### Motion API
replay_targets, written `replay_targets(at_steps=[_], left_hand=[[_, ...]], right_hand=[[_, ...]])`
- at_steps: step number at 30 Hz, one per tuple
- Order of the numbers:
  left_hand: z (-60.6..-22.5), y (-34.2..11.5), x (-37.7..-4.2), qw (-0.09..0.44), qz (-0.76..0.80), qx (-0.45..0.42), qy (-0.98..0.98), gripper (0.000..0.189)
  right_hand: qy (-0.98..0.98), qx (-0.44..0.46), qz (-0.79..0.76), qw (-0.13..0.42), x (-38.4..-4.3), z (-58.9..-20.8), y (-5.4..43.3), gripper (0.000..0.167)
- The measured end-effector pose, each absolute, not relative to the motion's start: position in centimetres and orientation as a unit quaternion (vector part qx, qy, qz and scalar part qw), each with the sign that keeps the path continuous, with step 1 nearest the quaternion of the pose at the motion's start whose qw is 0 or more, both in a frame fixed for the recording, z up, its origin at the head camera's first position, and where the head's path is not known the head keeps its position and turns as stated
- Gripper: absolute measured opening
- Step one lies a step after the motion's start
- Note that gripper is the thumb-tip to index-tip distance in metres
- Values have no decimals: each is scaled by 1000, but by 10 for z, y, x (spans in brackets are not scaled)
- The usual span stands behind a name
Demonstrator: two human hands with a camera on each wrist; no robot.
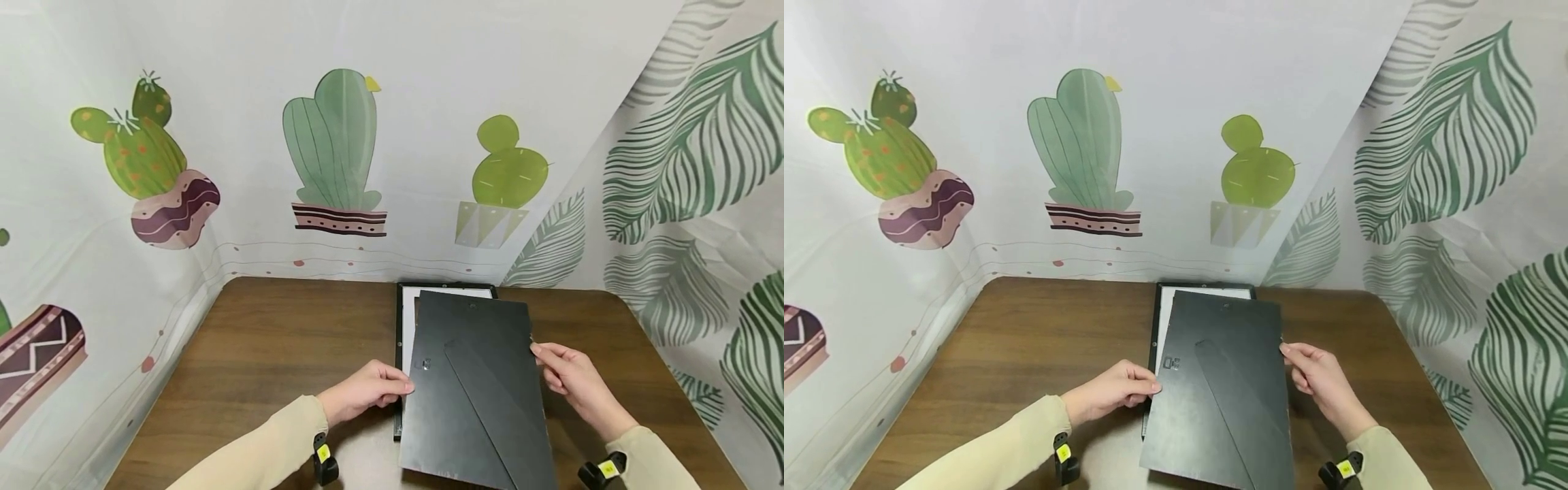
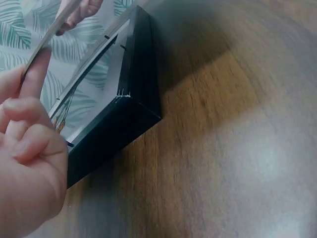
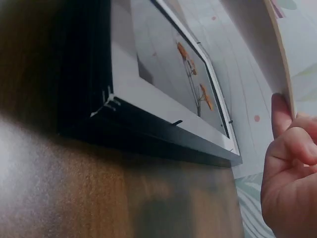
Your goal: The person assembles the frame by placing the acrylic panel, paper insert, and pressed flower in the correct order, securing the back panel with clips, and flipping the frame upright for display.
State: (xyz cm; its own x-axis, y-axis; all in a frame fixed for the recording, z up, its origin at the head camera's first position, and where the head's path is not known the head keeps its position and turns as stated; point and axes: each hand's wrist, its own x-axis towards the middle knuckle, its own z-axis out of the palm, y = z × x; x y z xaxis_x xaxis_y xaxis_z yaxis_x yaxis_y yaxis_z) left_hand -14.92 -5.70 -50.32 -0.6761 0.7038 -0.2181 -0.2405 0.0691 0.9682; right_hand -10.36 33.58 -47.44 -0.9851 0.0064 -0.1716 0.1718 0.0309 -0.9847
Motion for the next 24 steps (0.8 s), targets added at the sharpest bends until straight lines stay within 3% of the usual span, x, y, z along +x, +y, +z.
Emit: replay_targets(at_steps=[4,15,21,24], left_hand=[[-502,-58,-151,336,668,180,639,28],[-507,-59,-165,286,686,116,659,17],[-509,-51,-172,273,666,115,685,22],[-509,-46,-173,232,627,136,731,20]], right_hand=[[737,56,-671,60,-102,-479,334,16],[774,-9,-628,85,-87,-494,326,27],[782,12,-617,86,-85,-497,323,23],[783,23,-616,83,-87,-498,324,20]])
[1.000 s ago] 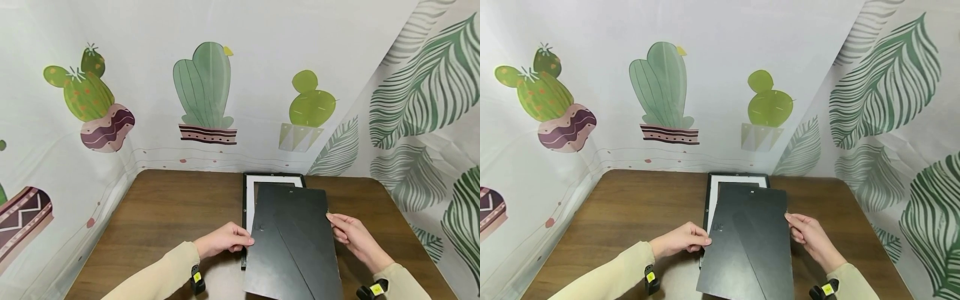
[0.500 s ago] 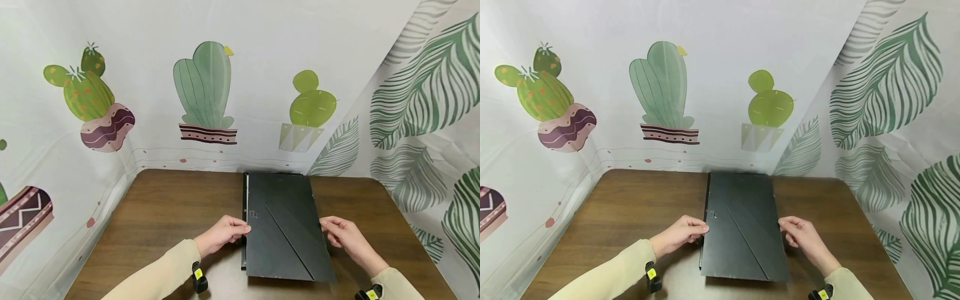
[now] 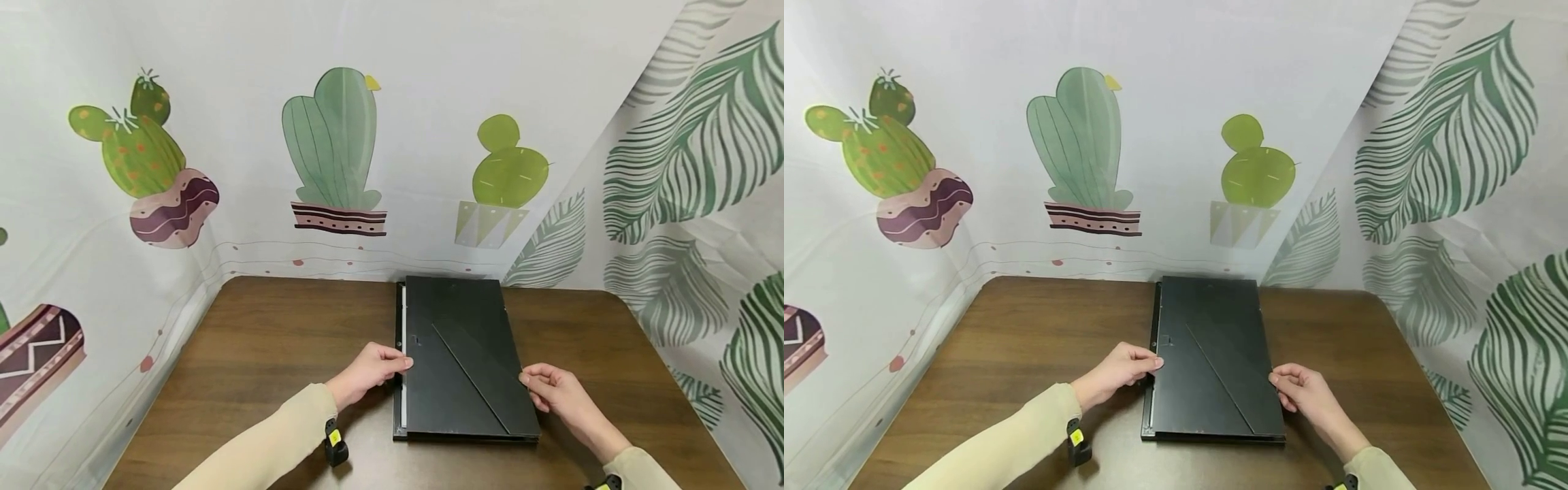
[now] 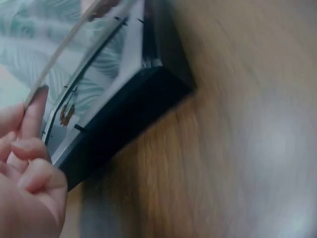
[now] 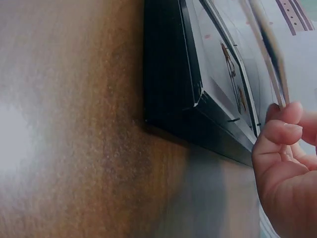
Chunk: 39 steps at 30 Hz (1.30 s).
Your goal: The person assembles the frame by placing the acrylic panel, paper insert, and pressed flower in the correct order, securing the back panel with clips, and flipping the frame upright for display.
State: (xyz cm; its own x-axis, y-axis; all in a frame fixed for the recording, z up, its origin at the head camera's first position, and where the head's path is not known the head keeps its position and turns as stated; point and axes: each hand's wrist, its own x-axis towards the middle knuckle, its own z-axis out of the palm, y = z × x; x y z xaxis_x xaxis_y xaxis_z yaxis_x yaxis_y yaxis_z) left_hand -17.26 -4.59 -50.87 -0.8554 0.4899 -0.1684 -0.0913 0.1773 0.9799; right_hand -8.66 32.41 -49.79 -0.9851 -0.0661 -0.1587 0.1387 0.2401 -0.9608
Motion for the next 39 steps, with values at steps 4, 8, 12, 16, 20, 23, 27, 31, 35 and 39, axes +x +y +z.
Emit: replay_targets(at_steps=[4,8,12,16,20,23,27,31,35,39], left_hand=[[-511,-42,-172,144,538,182,810,18],[-511,-39,-172,93,485,178,851,19],[-511,-37,-171,75,473,164,862,19],[-511,-37,-170,67,468,164,866,20],[-512,-38,-170,68,466,167,866,22],[-513,-39,-171,64,464,169,867,23],[-514,-38,-172,50,460,167,870,23],[-515,-38,-173,42,464,159,871,22],[-518,-39,-173,33,468,153,870,22],[-521,-39,-172,24,472,142,869,18]], right_hand=[[781,34,-619,79,-88,-498,323,21],[778,44,-622,77,-90,-498,320,21],[774,59,-626,80,-94,-501,318,19],[770,75,-627,89,-97,-502,316,20],[770,83,-625,99,-98,-503,315,22],[771,86,-623,102,-98,-504,315,24],[773,93,-620,98,-100,-505,314,24],[777,99,-615,92,-102,-507,314,26],[777,100,-617,81,-104,-510,313,29],[782,96,-612,70,-105,-511,313,30]])
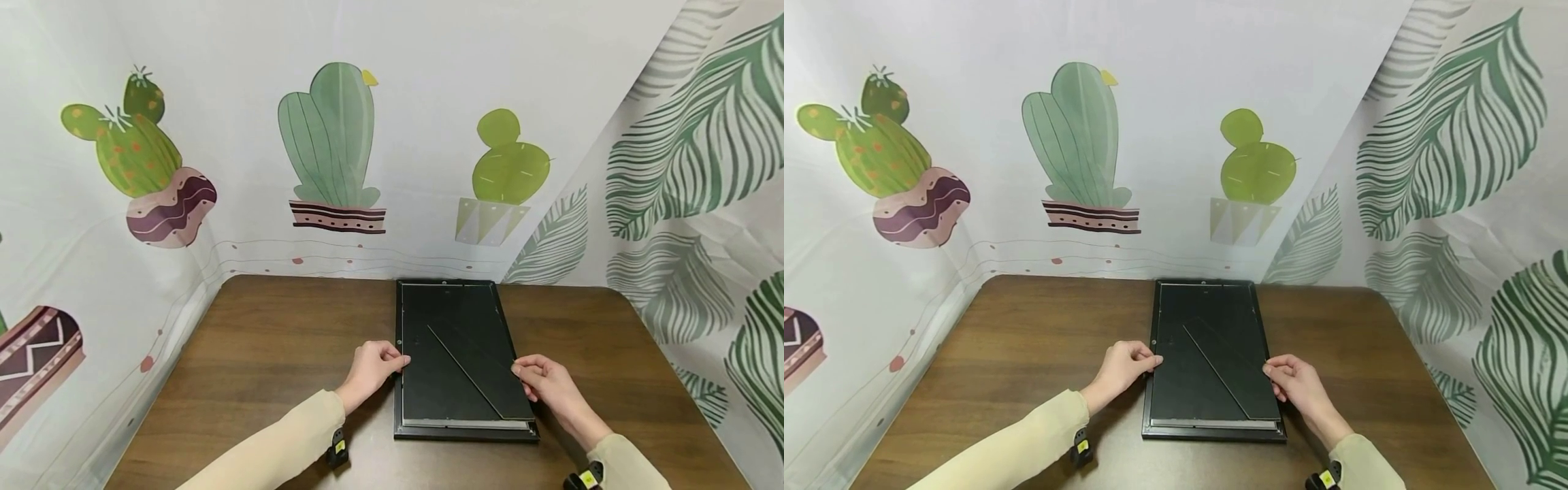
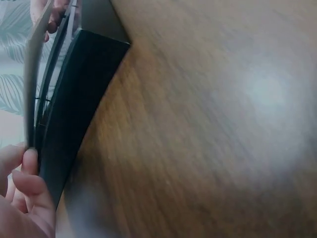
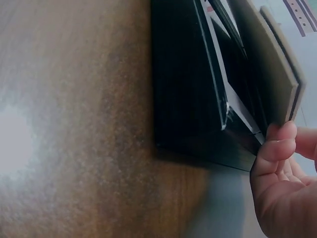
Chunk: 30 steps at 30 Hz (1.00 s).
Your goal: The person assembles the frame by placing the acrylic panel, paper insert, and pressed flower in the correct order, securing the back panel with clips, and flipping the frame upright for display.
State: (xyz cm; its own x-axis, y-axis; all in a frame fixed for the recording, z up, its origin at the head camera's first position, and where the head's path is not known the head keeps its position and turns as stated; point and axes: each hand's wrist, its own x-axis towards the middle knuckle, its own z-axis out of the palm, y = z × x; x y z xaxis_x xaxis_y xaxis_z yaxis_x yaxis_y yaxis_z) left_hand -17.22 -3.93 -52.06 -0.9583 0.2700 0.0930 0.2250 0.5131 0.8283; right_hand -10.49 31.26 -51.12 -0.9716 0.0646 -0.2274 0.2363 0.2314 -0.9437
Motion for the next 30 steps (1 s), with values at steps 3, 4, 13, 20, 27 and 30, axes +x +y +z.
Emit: replay_targets(at_steps=[3,4,13,20,27,30], left_hand=[[-522,-40,-172,26,491,133,861,15],[-523,-40,-172,30,502,131,854,16],[-529,-41,-171,65,565,132,812,39],[-532,-41,-172,55,562,140,813,34],[-531,-43,-172,63,549,146,820,38],[-531,-44,-172,67,551,147,819,39]], right_hand=[[788,95,-604,70,-105,-511,312,29],[790,96,-601,70,-105,-511,312,29],[840,75,-535,47,-105,-506,308,23],[812,89,-574,48,-104,-504,306,22],[827,94,-553,40,-104,-504,303,21],[846,83,-526,31,-103,-505,302,20]])
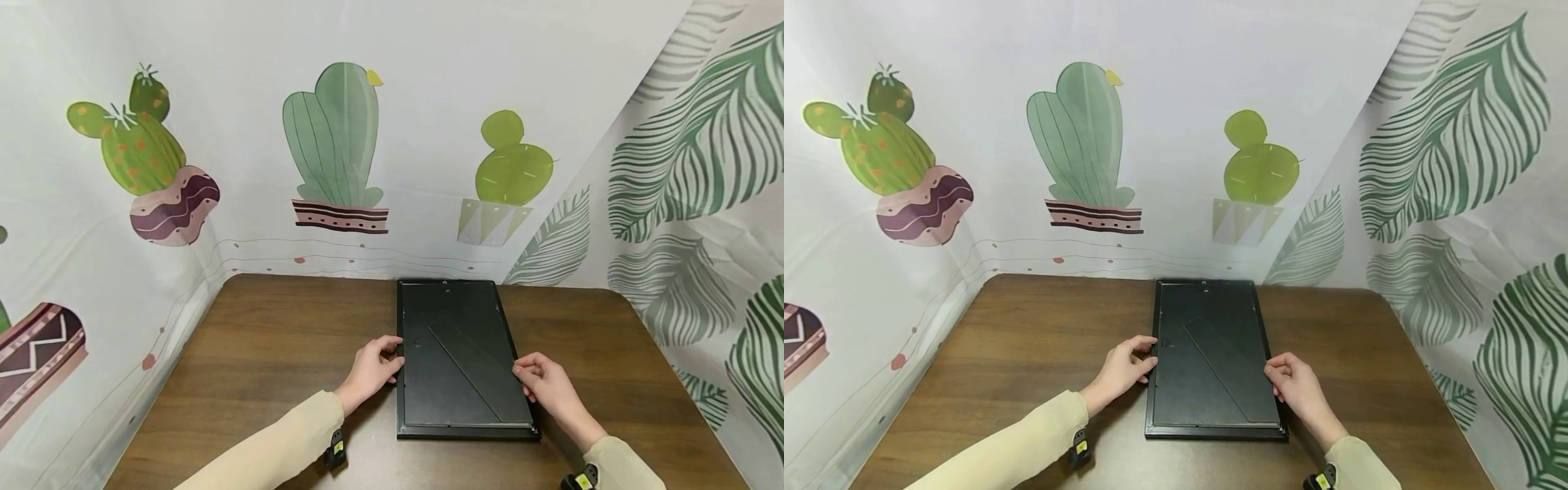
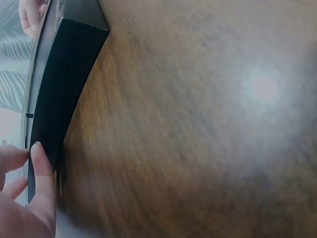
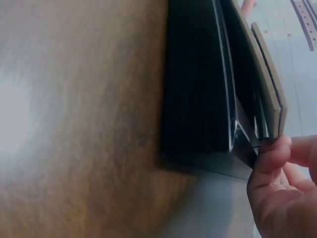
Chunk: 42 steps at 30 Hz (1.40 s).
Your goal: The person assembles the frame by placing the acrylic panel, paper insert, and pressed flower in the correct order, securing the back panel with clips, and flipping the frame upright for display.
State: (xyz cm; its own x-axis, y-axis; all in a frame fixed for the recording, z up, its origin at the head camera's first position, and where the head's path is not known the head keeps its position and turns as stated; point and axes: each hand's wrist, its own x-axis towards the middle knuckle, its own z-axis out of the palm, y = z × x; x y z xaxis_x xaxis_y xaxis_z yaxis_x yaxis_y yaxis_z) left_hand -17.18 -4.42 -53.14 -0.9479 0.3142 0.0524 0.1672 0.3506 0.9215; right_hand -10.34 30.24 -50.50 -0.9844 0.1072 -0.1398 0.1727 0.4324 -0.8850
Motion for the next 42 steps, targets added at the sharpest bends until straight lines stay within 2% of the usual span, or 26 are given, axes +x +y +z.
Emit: replay_targets(at_steps=[8,18,28,32,34,42], left_hand=[[-530,-45,-171,73,545,148,822,48],[-526,-43,-169,64,533,155,830,46],[-527,-42,-170,62,530,157,831,45],[-527,-41,-170,65,526,160,833,46],[-527,-41,-171,64,522,163,835,48],[-524,-41,-169,59,507,177,841,47]], right_hand=[[917,19,-397,-28,-98,-502,302,10],[918,8,-396,-27,-89,-502,305,25],[935,-97,-321,-110,-84,-506,307,28],[940,-160,-284,-102,-84,-507,310,37],[940,-164,-285,-95,-84,-507,312,38],[923,-89,-373,-21,-96,-507,317,43]])
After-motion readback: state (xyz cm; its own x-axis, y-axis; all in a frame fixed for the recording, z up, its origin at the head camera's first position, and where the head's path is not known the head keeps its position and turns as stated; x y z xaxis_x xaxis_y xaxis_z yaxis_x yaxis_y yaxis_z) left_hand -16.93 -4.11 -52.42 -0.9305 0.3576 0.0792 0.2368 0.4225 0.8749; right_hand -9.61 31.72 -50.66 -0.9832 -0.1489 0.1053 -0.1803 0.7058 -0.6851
